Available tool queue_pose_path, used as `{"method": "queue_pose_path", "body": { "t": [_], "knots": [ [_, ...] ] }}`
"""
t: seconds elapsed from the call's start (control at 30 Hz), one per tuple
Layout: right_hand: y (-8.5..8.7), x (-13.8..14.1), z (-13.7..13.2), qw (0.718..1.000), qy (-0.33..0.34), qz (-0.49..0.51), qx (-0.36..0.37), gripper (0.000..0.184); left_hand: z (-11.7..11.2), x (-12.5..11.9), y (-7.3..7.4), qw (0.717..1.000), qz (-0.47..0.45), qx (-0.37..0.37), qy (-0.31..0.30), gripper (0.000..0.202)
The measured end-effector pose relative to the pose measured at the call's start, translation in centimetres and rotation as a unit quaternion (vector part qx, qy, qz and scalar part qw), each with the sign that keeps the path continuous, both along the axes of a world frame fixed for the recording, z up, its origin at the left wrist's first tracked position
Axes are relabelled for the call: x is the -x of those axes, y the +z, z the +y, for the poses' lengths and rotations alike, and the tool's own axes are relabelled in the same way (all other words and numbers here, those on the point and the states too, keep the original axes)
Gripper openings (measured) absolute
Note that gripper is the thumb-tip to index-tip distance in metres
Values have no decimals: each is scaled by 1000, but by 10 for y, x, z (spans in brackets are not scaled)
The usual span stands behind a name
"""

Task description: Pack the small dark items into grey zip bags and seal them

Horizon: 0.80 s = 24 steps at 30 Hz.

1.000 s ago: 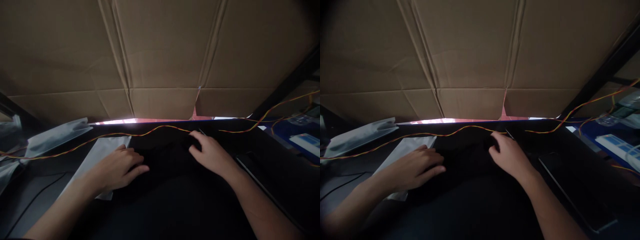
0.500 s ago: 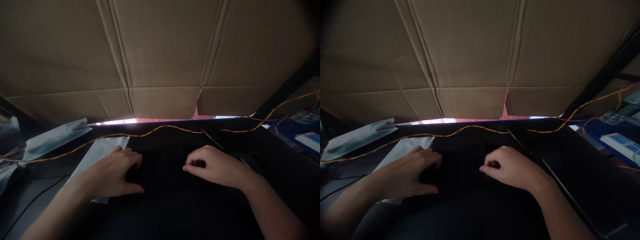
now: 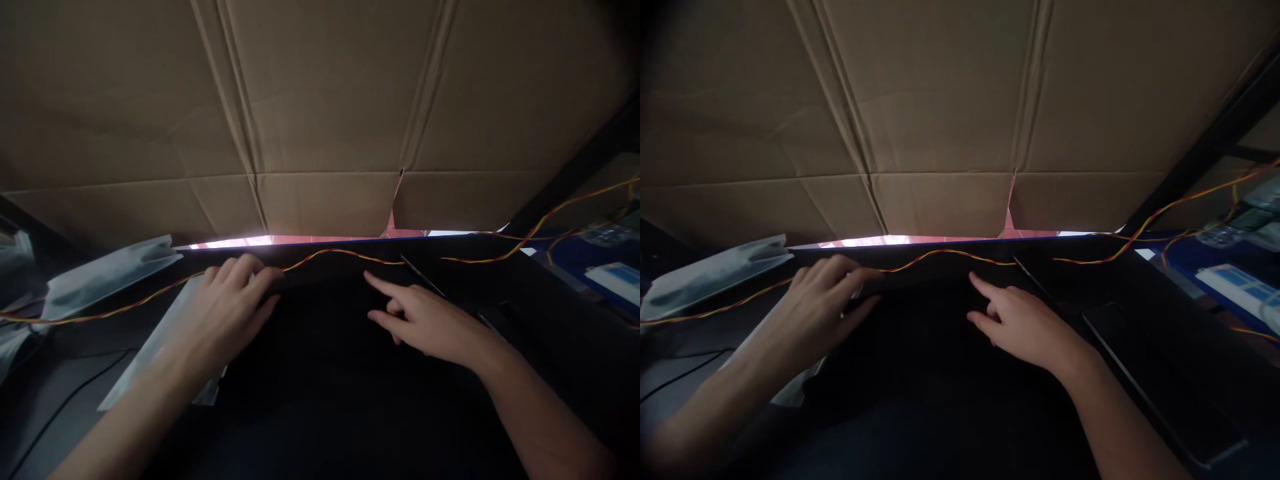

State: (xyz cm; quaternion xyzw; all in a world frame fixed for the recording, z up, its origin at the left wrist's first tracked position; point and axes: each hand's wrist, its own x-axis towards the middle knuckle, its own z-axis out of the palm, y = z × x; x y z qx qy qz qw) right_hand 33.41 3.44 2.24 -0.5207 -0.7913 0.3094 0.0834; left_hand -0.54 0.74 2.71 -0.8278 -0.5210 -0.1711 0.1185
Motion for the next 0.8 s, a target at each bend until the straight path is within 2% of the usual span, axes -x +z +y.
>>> {"method": "queue_pose_path", "body": {
  "t": [0.03,0.07,0.1,0.17,0.2,0.27,0.33,0.4,0.47,0.53,0.6,0.67,0.7,0.73,0.8],
  "knots": [
    [0,2,0,1000,-21,6,-18,77,0,-3,1,999,-3,-50,8,20],
    [0,4,-1,998,-35,13,-40,79,-2,-6,2,998,-2,-69,-6,22],
    [0,6,-1,997,-38,20,-61,75,-4,-10,4,998,0,-48,-44,23],
    [1,11,-4,997,-2,35,-73,53,-9,-15,8,987,-4,90,-136,17],
    [2,12,-6,997,34,39,-56,37,-13,-18,10,969,-9,182,-167,11],
    [4,13,-10,993,113,35,25,13,-18,-21,12,920,-29,348,-178,8],
    [6,11,-14,975,159,19,156,13,-23,-23,14,873,-46,458,-161,19],
    [9,9,-18,947,168,16,273,16,-26,-22,17,835,-70,524,-151,30],
    [11,8,-19,936,154,46,314,20,-27,-22,19,810,-107,555,-158,36],
    [11,10,-17,957,133,89,240,20,-25,-21,19,815,-127,539,-170,25],
    [7,15,-14,984,112,106,94,17,-21,-21,15,851,-106,485,-171,10],
    [0,19,-11,989,107,83,-53,19,-17,-21,8,890,-69,425,-147,11],
    [-5,21,-11,987,108,63,-104,24,-16,-21,5,902,-55,406,-132,15],
    [-11,22,-10,984,109,39,-133,33,-14,-21,2,909,-48,397,-118,18],
    [-21,23,-11,984,114,-8,-137,52,-13,-20,-1,912,-44,397,-94,28]
  ]
}}
